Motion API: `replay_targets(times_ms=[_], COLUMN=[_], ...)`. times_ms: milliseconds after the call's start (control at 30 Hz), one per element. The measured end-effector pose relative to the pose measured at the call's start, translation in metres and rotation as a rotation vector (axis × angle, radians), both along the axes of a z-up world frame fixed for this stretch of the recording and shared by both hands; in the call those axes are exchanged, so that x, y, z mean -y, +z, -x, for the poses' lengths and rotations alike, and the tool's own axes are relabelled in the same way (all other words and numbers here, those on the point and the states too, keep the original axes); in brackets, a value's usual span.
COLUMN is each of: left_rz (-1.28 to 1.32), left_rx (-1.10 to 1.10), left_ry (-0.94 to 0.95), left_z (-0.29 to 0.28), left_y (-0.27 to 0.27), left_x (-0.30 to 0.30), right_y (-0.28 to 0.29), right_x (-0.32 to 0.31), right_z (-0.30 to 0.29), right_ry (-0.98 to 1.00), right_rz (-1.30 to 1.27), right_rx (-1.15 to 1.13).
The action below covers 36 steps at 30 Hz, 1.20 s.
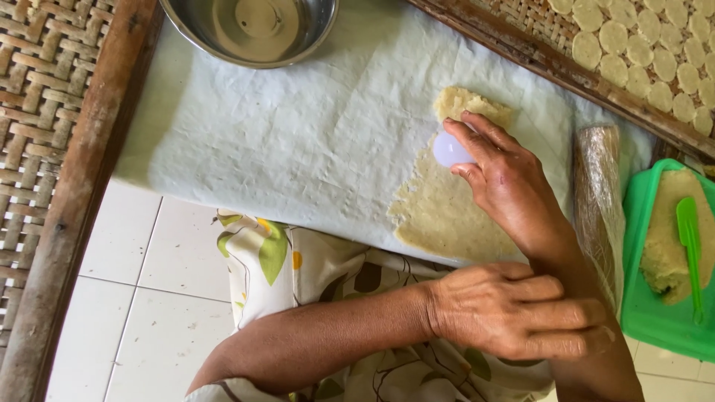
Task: Rolling out dough and cutting it into small circles using a circular cutter/cap.
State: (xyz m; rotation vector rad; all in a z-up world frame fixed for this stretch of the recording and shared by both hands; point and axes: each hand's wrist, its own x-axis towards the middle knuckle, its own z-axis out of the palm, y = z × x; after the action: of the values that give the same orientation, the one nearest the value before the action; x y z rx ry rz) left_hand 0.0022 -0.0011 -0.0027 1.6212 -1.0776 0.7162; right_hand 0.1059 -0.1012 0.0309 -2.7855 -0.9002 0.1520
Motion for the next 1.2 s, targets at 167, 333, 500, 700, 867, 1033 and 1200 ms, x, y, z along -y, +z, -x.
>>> replay_targets(times_ms=[167, 333, 500, 700, 867, 1033, 1200], left_rz=[-0.017, -0.009, -0.026, -0.023, -0.018, 0.024, 0.022], left_rx=[0.034, 0.026, 0.022, 0.023, 0.026, 0.038, 0.074], left_ry=[0.038, 0.017, -0.002, -0.001, -0.027, -0.066, -0.187], left_z=[-0.003, 0.000, 0.000, -0.001, -0.004, -0.004, 0.004], left_y=[0.001, -0.002, -0.002, -0.003, -0.006, -0.002, -0.010], left_x=[-0.002, 0.002, 0.001, 0.001, 0.003, 0.002, 0.013], right_y=[0.002, 0.001, -0.004, -0.002, 0.000, -0.001, 0.028], right_x=[0.000, -0.001, 0.003, 0.000, -0.002, 0.002, 0.041], right_z=[0.000, 0.006, 0.003, 0.001, 0.001, 0.001, 0.002], right_ry=[0.017, 0.019, 0.023, 0.021, 0.012, -0.043, -0.234], right_rz=[-0.010, -0.001, 0.011, 0.008, 0.026, -0.039, -0.096], right_rx=[-0.010, 0.015, 0.018, 0.016, 0.025, -0.031, 0.052])
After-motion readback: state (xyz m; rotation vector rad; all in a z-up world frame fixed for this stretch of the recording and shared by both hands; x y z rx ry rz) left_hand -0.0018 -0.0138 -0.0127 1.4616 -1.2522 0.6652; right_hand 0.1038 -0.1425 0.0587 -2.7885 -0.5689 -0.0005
